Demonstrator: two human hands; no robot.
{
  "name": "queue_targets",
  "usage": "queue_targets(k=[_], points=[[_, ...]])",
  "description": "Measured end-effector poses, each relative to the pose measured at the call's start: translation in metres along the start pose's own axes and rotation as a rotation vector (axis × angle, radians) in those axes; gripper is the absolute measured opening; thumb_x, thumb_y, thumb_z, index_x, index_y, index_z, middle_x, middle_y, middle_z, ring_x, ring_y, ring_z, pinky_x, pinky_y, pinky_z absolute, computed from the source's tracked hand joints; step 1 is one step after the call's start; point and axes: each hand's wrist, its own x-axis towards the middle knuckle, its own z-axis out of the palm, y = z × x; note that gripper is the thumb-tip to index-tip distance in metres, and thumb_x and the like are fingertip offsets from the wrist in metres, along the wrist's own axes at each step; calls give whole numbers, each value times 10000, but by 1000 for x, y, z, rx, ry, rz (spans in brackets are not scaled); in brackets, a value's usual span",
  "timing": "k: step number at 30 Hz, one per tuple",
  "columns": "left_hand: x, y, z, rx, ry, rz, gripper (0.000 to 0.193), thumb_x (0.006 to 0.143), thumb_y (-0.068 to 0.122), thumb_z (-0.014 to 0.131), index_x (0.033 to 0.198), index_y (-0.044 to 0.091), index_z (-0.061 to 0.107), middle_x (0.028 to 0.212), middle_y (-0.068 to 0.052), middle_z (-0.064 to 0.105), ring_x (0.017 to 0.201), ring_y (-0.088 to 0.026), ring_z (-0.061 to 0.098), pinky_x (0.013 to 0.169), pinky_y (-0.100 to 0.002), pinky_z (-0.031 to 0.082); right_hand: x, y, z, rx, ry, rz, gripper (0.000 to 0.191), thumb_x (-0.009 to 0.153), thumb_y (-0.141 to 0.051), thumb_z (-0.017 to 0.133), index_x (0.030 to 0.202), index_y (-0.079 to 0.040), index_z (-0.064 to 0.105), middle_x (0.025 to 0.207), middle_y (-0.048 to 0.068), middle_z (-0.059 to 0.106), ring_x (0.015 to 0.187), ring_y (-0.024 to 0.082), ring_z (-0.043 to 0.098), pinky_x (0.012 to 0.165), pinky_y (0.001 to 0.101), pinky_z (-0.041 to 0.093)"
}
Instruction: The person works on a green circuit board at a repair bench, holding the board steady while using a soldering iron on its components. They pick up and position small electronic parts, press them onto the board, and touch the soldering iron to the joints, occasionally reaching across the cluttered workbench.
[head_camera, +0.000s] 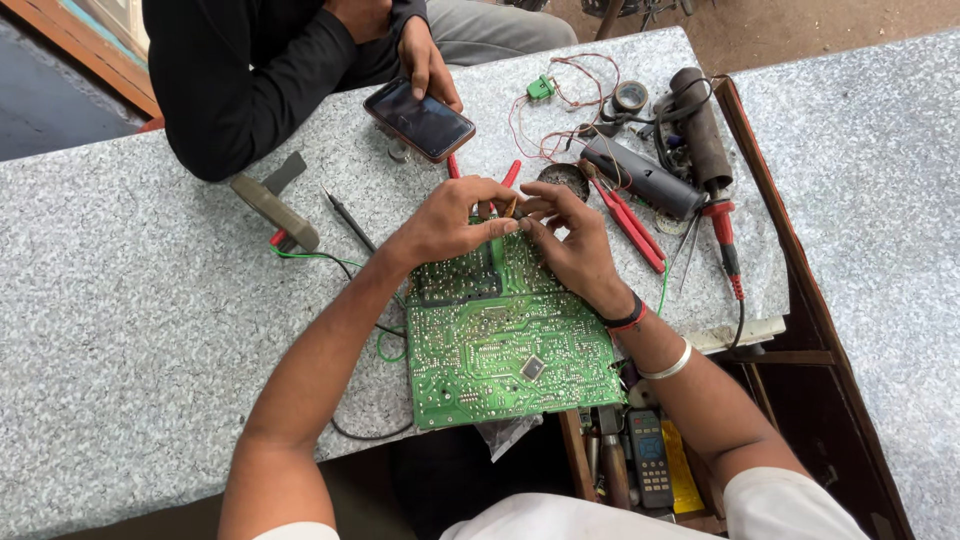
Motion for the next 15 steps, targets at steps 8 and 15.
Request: queue_targets(k=[8, 15], points=[[3, 11, -2, 4, -2, -100, 396, 801, 305, 881, 1057, 46, 726, 925, -50, 743, 826, -129, 708, 759, -319, 570, 1, -3, -1, 25, 26, 41, 445, 943, -61, 737, 1361, -24, 591, 1078, 47, 744, 973, 104, 699, 772, 251, 537], [2, 13, -2, 48, -1, -91, 385, 732, 350, 924, 885, 66, 716, 836, -18, 740, 785, -132, 687, 719, -325, 546, 1, -4, 0, 8, 2, 53, 460, 929, -101, 778, 1348, -36, 600, 1081, 58, 764, 964, 98, 716, 745, 238, 535]])
